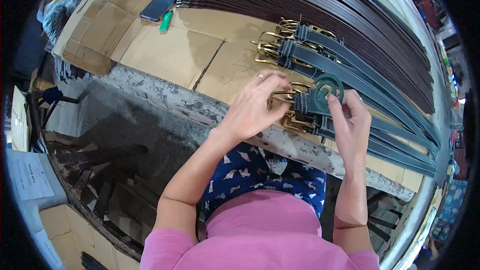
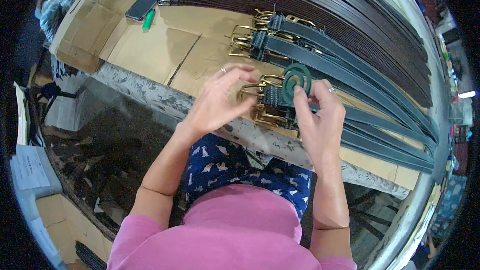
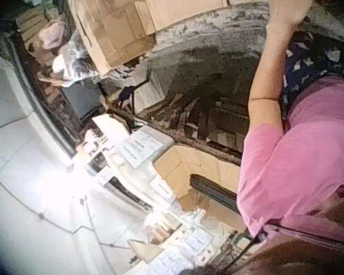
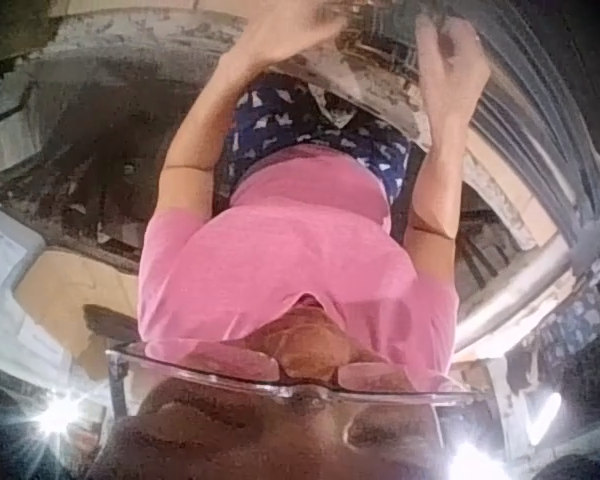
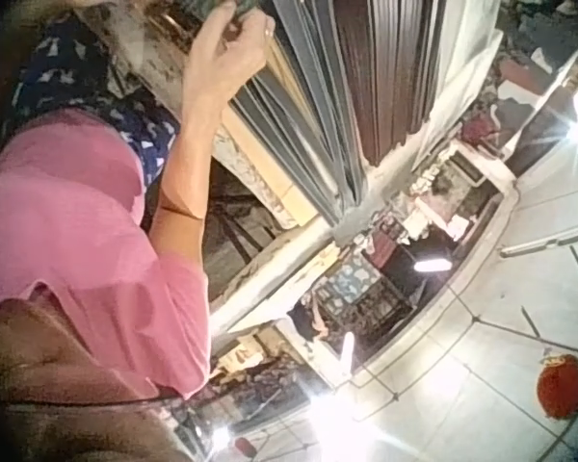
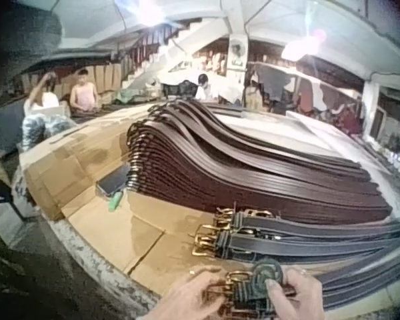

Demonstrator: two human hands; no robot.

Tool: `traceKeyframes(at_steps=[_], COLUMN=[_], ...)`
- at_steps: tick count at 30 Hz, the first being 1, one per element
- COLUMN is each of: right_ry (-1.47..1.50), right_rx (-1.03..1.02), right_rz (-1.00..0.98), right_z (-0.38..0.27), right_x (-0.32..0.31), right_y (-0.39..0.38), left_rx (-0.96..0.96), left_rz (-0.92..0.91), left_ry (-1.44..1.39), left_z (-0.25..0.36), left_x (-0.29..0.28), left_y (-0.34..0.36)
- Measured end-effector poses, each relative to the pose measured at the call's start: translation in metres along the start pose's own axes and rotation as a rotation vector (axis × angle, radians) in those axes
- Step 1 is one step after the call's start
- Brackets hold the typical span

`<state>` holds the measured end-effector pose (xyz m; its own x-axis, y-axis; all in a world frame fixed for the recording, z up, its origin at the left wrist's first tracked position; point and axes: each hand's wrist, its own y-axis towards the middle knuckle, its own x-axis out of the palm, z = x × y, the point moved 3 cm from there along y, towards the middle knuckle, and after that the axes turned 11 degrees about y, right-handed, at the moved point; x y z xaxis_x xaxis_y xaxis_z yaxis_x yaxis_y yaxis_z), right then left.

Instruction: Inspecting and finishing leather belts by checking buckles and trimming excess material.

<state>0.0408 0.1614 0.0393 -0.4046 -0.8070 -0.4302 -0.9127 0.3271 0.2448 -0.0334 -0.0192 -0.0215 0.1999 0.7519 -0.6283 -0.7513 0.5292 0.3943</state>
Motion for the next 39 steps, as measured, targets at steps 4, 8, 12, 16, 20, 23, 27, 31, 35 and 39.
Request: traceKeyframes(at_steps=[4, 8, 12, 16, 20, 23, 27, 31, 35, 39], right_ry=[0.03, 0.068, 0.148, 0.323, 0.646, 0.725, 0.775, 0.797, 0.776, 0.773], right_rx=[-0.045, -0.078, -0.136, -0.1, 0.017, 0.249, 0.249, 0.225, 0.199, 0.181], right_rz=[0.079, 0.217, 0.282, 0.224, 0.139, 0.04, 0.042, 0.06, 0.061, 0.076], right_z=[0.009, 0.012, 0.01, 0.012, 0.027, 0.039, 0.062, 0.064, 0.064, 0.06], right_x=[-0.022, -0.048, -0.063, -0.06, -0.042, -0.029, -0.012, -0.011, -0.007, -0.007], right_y=[0.0, 0.0, -0.003, -0.012, -0.014, -0.017, -0.025, -0.027, -0.029, -0.03], left_rx=[0.061, 0.115, 0.153, -0.102, -0.432, -0.577, -0.551, -0.277, -0.2, -0.384], left_rz=[-0.222, -0.264, -0.209, -0.169, -0.472, -0.548, -0.52, -0.454, -0.359, -0.427], left_ry=[-0.017, -0.032, 0.007, -0.385, -0.609, -0.64, -0.486, -0.027, -0.008, 0.054], left_z=[-0.001, 0.0, 0.024, 0.028, 0.02, -0.001, -0.006, 0.008, 0.019, 0.016], left_x=[0.008, 0.003, -0.013, -0.012, -0.017, -0.004, 0.001, 0.001, 0.009, 0.015], left_y=[-0.005, 0.003, 0.022, 0.032, 0.036, 0.026, 0.021, 0.031, 0.038, 0.044])
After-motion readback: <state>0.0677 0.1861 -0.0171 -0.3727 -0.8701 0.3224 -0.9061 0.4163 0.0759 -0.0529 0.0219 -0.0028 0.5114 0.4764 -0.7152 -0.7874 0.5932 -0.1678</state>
